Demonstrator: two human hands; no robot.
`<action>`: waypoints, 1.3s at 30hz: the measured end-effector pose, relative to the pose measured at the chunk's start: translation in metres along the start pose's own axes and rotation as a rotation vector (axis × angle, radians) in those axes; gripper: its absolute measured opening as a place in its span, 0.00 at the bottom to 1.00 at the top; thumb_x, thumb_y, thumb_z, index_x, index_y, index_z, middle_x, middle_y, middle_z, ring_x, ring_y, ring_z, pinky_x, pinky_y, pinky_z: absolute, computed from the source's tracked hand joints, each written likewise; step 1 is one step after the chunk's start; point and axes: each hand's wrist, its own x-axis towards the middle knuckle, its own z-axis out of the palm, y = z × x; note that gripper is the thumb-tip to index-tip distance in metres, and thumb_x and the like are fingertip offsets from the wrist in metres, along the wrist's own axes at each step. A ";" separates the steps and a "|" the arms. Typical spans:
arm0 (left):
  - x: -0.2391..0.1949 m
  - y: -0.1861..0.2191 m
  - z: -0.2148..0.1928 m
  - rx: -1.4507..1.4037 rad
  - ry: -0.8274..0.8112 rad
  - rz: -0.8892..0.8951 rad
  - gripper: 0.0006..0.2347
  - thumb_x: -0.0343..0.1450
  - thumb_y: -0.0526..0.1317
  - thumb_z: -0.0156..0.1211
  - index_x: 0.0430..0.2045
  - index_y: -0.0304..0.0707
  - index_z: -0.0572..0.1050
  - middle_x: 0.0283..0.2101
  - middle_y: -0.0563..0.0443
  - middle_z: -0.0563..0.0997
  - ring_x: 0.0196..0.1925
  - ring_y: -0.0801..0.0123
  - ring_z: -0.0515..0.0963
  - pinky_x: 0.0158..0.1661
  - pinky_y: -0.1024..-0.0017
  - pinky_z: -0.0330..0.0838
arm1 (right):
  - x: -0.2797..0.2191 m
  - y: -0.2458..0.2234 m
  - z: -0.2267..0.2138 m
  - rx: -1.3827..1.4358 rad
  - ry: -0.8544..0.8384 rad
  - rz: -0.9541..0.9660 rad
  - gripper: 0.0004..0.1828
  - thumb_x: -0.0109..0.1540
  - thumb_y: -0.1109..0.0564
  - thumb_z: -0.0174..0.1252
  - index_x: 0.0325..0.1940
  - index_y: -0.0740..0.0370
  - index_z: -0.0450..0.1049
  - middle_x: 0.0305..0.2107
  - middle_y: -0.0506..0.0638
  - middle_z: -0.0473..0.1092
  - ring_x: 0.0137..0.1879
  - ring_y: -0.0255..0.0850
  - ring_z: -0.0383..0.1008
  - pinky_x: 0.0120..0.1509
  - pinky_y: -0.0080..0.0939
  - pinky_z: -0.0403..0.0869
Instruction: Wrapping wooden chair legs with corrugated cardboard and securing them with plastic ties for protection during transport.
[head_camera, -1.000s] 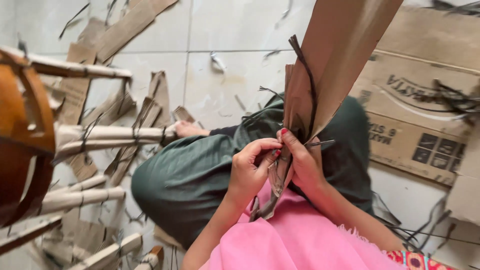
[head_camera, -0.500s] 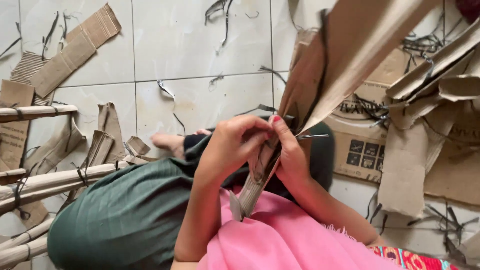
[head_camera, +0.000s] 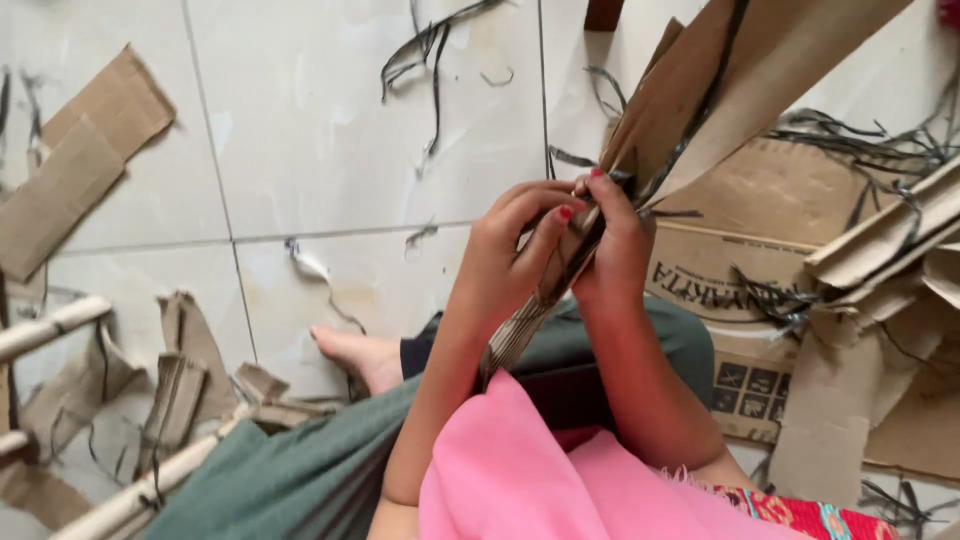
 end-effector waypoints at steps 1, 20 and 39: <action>0.025 -0.015 0.000 -0.016 0.029 0.024 0.07 0.78 0.38 0.54 0.43 0.43 0.81 0.48 0.48 0.82 0.55 0.53 0.83 0.53 0.62 0.80 | 0.027 0.006 0.010 0.046 0.012 0.027 0.09 0.60 0.61 0.66 0.31 0.69 0.74 0.23 0.54 0.71 0.31 0.37 0.73 0.36 0.36 0.77; 0.329 -0.205 0.082 0.317 -0.039 -0.099 0.45 0.61 0.54 0.76 0.70 0.39 0.55 0.73 0.36 0.62 0.76 0.47 0.62 0.69 0.55 0.62 | 0.218 0.053 -0.027 -0.185 -0.015 0.075 0.12 0.63 0.50 0.59 0.37 0.61 0.80 0.36 0.47 0.75 0.46 0.37 0.74 0.58 0.34 0.70; 0.224 -0.139 0.099 -0.141 0.259 -0.395 0.15 0.54 0.29 0.63 0.25 0.41 0.62 0.24 0.47 0.67 0.32 0.64 0.72 0.39 0.68 0.69 | 0.214 0.043 -0.032 -0.456 0.095 -0.137 0.14 0.57 0.64 0.68 0.48 0.57 0.83 0.34 0.50 0.79 0.43 0.37 0.79 0.56 0.46 0.74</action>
